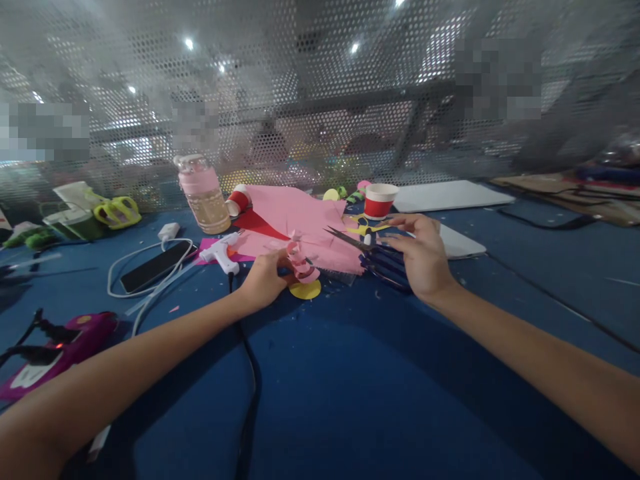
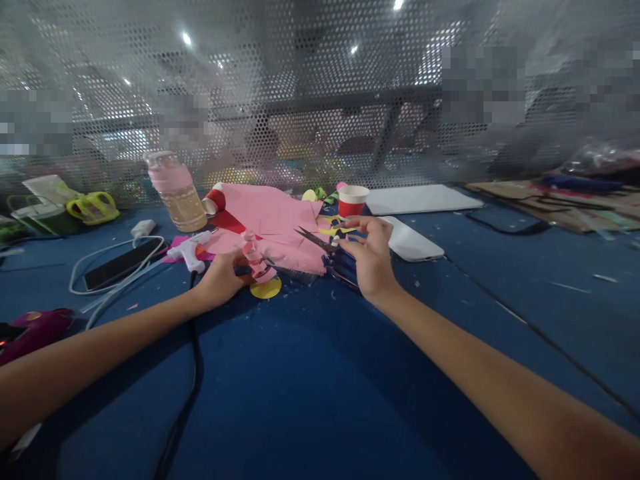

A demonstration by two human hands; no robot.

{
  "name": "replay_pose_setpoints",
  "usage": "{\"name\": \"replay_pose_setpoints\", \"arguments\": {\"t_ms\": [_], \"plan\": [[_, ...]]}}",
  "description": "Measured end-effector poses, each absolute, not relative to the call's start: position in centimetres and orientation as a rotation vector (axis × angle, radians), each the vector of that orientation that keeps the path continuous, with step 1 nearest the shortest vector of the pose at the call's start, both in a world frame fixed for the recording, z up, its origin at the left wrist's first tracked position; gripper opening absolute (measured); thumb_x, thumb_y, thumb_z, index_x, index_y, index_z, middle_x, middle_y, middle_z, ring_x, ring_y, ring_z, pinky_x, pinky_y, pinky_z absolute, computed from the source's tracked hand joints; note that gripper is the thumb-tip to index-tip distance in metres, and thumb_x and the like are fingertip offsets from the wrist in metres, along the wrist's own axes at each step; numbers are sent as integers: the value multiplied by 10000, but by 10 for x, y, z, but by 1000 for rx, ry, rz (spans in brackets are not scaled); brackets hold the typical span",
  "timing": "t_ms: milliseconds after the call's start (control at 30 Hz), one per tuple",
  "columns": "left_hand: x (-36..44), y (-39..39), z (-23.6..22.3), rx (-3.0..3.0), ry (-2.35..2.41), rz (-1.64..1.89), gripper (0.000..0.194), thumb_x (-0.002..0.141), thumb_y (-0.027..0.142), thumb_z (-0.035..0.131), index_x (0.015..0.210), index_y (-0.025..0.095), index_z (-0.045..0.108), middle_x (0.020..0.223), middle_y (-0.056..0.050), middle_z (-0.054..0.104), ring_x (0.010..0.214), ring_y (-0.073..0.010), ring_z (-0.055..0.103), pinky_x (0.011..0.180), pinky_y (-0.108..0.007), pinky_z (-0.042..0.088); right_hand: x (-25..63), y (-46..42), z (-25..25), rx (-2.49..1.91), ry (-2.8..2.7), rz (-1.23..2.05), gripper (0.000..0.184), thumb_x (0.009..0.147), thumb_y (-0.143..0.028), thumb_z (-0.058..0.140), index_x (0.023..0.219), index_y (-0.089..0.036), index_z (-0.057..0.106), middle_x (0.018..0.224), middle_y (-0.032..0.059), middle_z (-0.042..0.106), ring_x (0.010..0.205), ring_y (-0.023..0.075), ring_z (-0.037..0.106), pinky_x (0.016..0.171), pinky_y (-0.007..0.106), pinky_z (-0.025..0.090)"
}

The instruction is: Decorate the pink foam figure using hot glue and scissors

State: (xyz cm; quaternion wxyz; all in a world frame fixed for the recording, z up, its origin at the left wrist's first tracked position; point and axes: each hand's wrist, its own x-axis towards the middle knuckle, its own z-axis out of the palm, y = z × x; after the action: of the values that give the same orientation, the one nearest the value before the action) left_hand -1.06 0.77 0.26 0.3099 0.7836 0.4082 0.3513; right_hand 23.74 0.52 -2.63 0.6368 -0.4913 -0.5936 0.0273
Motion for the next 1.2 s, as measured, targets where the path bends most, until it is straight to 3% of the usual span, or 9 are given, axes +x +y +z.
{"name": "replay_pose_setpoints", "arguments": {"t_ms": [167, 367, 533, 733, 1200], "plan": [[-10, 5, 3, 2044, 1033, 1028, 198, 608, 65, 636, 783, 140, 584, 777, -42, 696, 739, -161, 653, 701, -269, 501, 222, -22, -10, -992, -1577, -110, 118, 728, -252, 556, 838, -208, 548, 966, 68, 454, 997, 240, 481, 880, 467, 405], [-12, 5, 1, 2089, 997, 1094, 179, 623, 92, 662, 778, 140, 587, 711, -18, 668, 686, -145, 638, 684, -268, 491, 217, -31, -6, -932, -1750, -379, 84, 758, -183, 518, 839, -202, 532, 940, 79, 458, 929, 233, 496, 829, 451, 423], [-14, 8, 0, 2128, 969, 1042, 155, 625, 144, 705, 753, 140, 618, 789, -61, 692, 765, -173, 636, 723, -296, 490, 218, -27, -10, -1009, -1703, -330, 60, 755, -194, 509, 809, -212, 526, 905, 70, 476, 914, 233, 505, 821, 449, 424], [-14, 7, 1, 2086, 954, 991, 170, 634, 154, 694, 775, 140, 601, 734, -44, 683, 732, -170, 630, 740, -314, 488, 216, -27, -10, -1105, -1684, -220, 65, 722, -199, 502, 781, -221, 520, 889, 74, 484, 929, 245, 506, 872, 474, 400], [-12, 8, 3, 2027, 1033, 927, 178, 606, 97, 646, 764, 143, 578, 669, -3, 669, 687, -147, 623, 647, -250, 470, 215, -26, -10, -1111, -1694, -222, 67, 707, -189, 487, 764, -220, 505, 866, 80, 503, 908, 251, 503, 865, 473, 384]]}}
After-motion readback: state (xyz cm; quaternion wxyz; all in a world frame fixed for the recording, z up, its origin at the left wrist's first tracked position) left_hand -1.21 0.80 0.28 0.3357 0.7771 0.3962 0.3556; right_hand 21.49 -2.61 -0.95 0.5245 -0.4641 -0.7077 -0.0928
